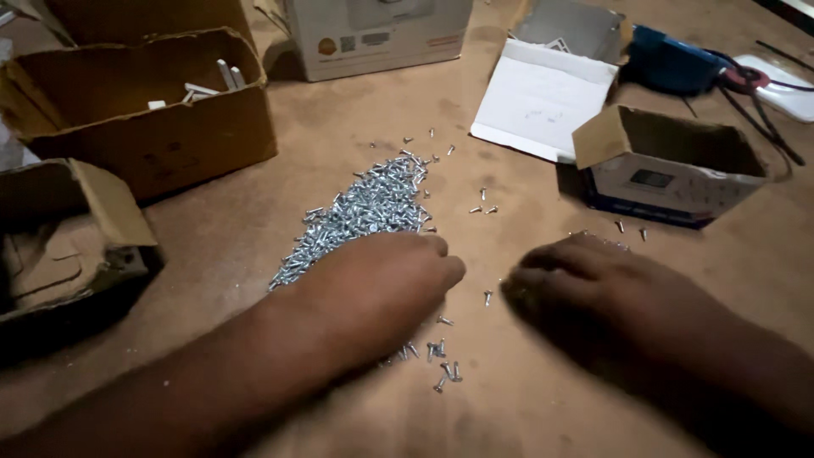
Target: The person gathers loose screws scattered on a workbench into a pile with their hands, then picks up individual screws and places them into a small cardboard box while counting them. Another person across the table handles screws at the same time.
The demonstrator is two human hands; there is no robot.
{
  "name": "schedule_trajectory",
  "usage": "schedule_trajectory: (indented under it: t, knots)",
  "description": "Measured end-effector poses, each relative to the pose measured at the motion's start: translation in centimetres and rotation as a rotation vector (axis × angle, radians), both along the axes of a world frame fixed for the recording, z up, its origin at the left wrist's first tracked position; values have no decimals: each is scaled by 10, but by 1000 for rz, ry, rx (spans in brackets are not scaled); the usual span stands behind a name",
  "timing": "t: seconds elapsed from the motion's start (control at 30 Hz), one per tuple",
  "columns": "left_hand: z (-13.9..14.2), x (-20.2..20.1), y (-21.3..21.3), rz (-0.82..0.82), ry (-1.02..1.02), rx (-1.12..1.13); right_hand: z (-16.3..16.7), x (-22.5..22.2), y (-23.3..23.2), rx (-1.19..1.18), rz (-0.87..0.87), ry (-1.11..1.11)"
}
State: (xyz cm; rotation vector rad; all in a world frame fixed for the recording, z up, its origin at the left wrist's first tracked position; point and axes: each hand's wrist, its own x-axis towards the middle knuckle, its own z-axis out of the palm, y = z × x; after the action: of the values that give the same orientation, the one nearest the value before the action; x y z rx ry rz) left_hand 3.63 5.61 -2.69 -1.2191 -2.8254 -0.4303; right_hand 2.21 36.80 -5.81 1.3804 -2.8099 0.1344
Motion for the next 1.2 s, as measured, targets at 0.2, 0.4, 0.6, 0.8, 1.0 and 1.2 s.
schedule_trajectory:
  t: [0.2,0.4,0.6,0.8,1.0,1.2]
  knots:
    - [0,1,1,0,-11,-40,19,-7,-2,152,-164,-35]
    - [-2,0,0,-26,-6,-34,35,17,-34,-100,77,24]
    - [9,5,7,16,-65,-135,24,-3,-10,63,49,155]
    - [9,13,34,-309,254,502,31,-8,24,221,-496,149]
    - [44,15,1,39,-96,-45,37,20,-18,73,-149,103]
    - [49,25,-1,18,-274,-250,18,57,-60,-138,460,10]
